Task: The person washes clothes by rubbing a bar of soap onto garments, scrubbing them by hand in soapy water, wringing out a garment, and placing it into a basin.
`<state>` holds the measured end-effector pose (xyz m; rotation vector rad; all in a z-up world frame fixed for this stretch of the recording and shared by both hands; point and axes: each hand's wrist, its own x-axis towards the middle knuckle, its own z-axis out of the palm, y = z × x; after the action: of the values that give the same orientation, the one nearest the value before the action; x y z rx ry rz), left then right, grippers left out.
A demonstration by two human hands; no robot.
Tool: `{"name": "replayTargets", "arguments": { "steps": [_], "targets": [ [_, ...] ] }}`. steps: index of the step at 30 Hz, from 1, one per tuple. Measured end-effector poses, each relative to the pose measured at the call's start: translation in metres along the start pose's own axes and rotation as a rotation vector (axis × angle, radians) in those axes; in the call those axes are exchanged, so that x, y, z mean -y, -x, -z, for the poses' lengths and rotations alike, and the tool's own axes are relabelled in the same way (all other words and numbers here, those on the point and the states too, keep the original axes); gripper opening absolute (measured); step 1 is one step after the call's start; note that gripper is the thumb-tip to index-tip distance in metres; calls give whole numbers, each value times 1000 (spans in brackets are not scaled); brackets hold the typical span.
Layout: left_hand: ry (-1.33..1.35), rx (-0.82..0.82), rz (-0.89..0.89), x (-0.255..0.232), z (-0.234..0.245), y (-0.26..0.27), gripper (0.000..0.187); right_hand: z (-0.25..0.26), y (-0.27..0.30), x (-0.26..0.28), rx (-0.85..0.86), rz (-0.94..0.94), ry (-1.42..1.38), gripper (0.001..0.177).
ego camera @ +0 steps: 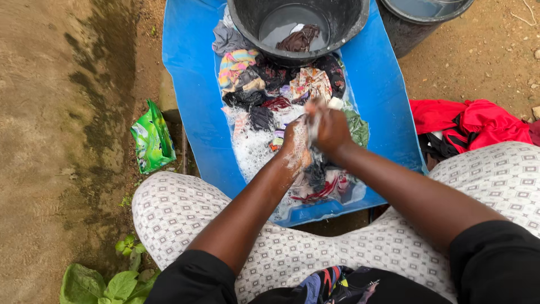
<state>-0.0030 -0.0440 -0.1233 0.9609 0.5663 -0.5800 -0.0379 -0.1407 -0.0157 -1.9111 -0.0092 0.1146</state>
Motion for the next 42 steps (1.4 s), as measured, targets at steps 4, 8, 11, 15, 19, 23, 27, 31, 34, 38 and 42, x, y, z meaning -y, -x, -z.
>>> {"name": "replayTargets", "arguments": {
  "steps": [4, 8, 11, 15, 19, 23, 27, 31, 34, 38, 42],
  "targets": [
    [53, 65, -41, -9, 11, 2, 32, -25, 21, -3, -153, 526, 444, 21],
    [71, 92, -50, -13, 13, 12, 29, -23, 28, 2, -155, 944, 679, 22],
    [25, 120, -41, -8, 0, 16, 28, 19, -5, 9, -283, 516, 395, 14],
    [65, 145, -57, -21, 0, 20, 26, -26, 26, 4, -189, 566, 619, 20],
    [69, 216, -73, -22, 1, 30, 24, 0, 3, -9, -346, 914, 679, 22],
    [67, 307, -203, -48, 7, 24, 23, 43, -35, -1, -84, 57, 17, 29],
    [-328, 155, -706, -84, 20, 29, 50, 50, -5, 34, 491, 399, 577, 30],
    [-415, 67, -579, -114, -8, 86, 27, 107, 5, 82, 490, 85, 295, 22],
    [-479, 420, -563, -129, -13, 125, 39, 167, 17, 112, 378, 305, -549, 19],
    [-483, 361, -512, -95, -27, 101, 45, 121, -14, 97, -108, 65, -683, 8],
    [111, 68, -42, -45, -31, 68, 36, 29, 11, 76, -298, 384, 44, 25]
  ]
}}
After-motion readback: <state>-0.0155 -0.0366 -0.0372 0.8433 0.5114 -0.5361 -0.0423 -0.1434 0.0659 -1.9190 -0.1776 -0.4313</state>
